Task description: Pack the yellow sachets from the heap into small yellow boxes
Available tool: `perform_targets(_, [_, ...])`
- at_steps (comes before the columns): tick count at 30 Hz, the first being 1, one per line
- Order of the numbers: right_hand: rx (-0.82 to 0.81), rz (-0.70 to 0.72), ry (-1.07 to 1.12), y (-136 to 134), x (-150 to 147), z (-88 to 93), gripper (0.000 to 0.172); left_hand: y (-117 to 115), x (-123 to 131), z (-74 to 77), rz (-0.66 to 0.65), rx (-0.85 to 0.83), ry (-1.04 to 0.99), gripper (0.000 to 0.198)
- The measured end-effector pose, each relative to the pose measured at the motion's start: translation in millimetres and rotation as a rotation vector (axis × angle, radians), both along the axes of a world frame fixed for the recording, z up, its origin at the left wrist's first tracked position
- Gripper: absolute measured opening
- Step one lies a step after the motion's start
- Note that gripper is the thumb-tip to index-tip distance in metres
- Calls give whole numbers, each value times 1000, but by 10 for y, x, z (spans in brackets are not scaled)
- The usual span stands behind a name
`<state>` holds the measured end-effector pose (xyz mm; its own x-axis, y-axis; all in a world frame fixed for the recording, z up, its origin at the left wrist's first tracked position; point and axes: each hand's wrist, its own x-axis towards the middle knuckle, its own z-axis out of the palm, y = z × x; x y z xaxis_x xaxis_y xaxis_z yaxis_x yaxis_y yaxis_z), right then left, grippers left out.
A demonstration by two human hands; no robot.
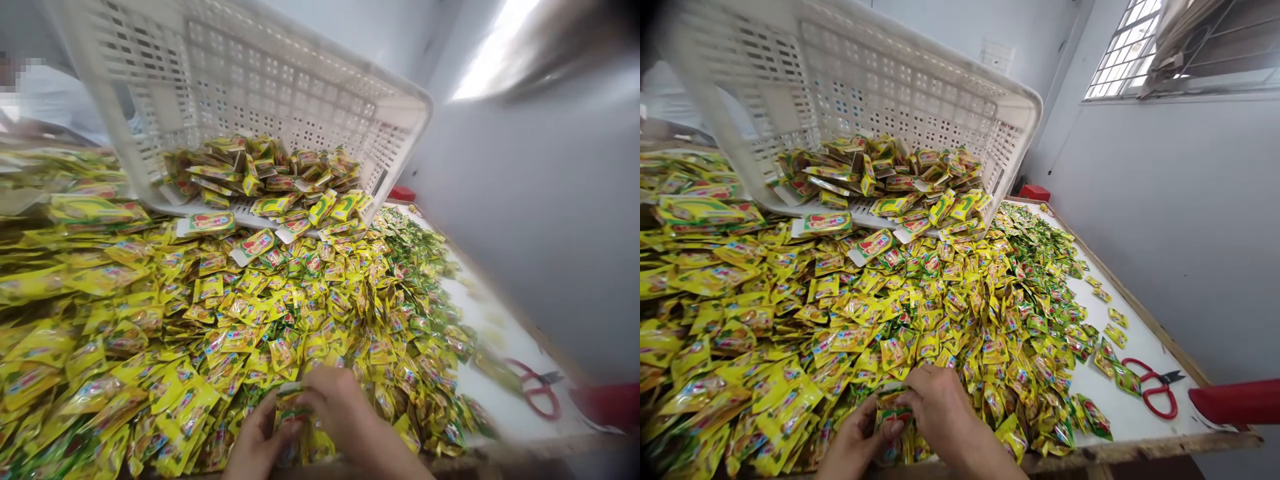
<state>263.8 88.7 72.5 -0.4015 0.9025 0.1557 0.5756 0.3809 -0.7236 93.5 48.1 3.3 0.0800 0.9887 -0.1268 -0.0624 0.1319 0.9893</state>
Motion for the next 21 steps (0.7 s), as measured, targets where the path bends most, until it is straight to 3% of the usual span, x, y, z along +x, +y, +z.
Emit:
perform_targets(3, [-81, -54, 94, -94, -51, -71, 15, -69, -43, -62, 7, -35, -37, 47])
perform_targets(6, [-117, -74, 134, -157, -77, -23, 13, -93, -66, -55, -18, -32, -53, 46])
perform_targets(10, [-43, 18, 40, -232, -62, 107, 25, -114, -59, 4, -65, -10, -77, 41])
perform_targets(15, [-4, 48, -115, -336, -59, 112, 33, -139, -52, 32, -63, 1, -42, 44])
perform_targets(18, [104, 38, -183, -335, -58, 102, 29, -143, -59, 11, -108, 10, -53, 42])
perform_targets(21, [215, 138, -212, -286, -62, 64, 9, -156, -70, -9, -126, 23, -24, 44])
